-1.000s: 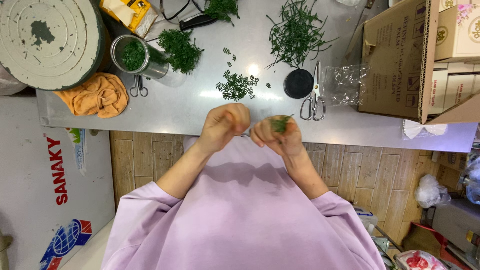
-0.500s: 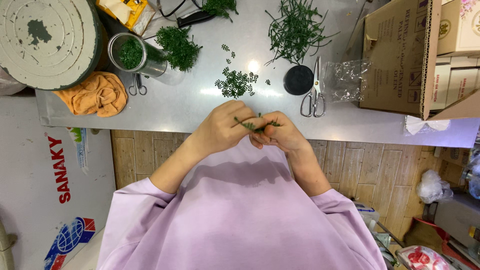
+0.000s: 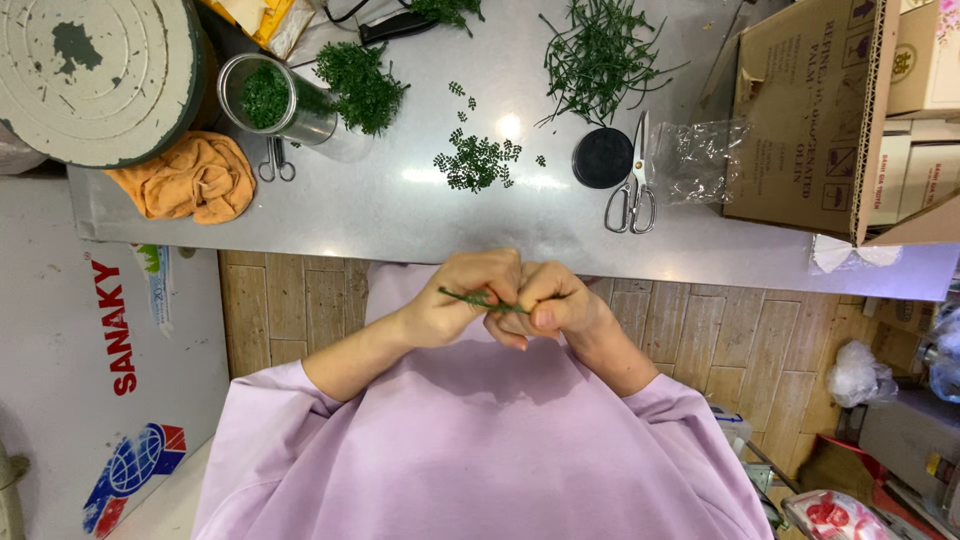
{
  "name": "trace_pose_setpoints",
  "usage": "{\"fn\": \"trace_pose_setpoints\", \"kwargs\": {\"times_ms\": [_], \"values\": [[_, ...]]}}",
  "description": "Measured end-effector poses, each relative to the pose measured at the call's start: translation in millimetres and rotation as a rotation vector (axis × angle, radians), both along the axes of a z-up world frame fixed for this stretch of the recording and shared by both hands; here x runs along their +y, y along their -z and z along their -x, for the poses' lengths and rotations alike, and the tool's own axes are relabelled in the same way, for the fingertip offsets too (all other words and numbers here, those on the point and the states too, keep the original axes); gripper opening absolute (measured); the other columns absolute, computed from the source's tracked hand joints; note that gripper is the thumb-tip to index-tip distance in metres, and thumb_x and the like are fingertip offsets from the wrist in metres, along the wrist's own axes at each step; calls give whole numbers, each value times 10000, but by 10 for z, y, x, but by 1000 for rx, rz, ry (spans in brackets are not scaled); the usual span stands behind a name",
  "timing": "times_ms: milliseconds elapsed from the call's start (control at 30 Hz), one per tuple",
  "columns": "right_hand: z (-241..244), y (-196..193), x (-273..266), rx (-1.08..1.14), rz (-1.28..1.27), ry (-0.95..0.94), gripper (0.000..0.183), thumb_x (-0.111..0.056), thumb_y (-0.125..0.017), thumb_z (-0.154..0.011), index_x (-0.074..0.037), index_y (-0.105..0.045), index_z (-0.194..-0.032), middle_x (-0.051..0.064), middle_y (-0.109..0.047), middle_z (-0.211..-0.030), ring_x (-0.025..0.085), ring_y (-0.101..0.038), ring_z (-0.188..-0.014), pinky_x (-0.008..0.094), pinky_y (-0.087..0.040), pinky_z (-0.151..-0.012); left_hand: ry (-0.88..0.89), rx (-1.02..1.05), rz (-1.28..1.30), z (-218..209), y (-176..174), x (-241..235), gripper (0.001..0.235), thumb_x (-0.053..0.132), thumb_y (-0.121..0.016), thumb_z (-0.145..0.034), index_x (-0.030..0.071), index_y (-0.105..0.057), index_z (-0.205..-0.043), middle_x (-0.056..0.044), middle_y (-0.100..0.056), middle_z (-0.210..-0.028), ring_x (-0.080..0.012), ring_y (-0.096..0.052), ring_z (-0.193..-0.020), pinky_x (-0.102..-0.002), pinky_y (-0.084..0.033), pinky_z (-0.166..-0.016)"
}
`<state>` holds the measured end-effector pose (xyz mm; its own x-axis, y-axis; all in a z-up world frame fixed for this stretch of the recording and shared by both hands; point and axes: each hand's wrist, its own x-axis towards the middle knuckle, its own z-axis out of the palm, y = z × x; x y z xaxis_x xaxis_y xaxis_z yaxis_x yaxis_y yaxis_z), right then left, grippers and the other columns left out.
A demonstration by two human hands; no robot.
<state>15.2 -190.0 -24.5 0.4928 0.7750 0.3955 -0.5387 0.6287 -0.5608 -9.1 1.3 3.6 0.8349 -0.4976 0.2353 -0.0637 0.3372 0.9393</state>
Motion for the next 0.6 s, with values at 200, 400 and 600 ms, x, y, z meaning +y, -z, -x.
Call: {"fn": "trace_pose_setpoints", "kwargs": {"times_ms": [200, 400, 600], "values": [[-149, 281, -321, 216, -269, 271, 530, -384, -526, -1081, -183, -427, -600, -63, -342, -513, 84, -281, -457, 283, -399, -521, -259, 327, 707, -178, 212, 249, 196, 165, -636, -1043, 85, -621, -865, 7, -569, -798, -131, -500, -743, -295, -420, -670], [-96, 161, -185, 256, 98, 305, 586, -583, -452, -1069, -80, -492, -771, 11, -451, -716, 150, -387, -661, 337, -420, -731, -456, 200, -429, -744, 976, 311, 232, 229, -726, -941, 44, -779, -1069, -32, -742, -927, -114, -689, -819, -260, -543, -742], [-113, 154, -164, 185, 366, 412, 283, -306, -547, -1042, -26, -567, -1007, 54, -522, -870, 166, -497, -788, 360, -447, -813, -544, -61, -1063, -864, 1719, 387, 161, 259, -800, -912, 108, -818, -966, -61, -706, -920, -210, -654, -795, -339, -503, -699]]}}
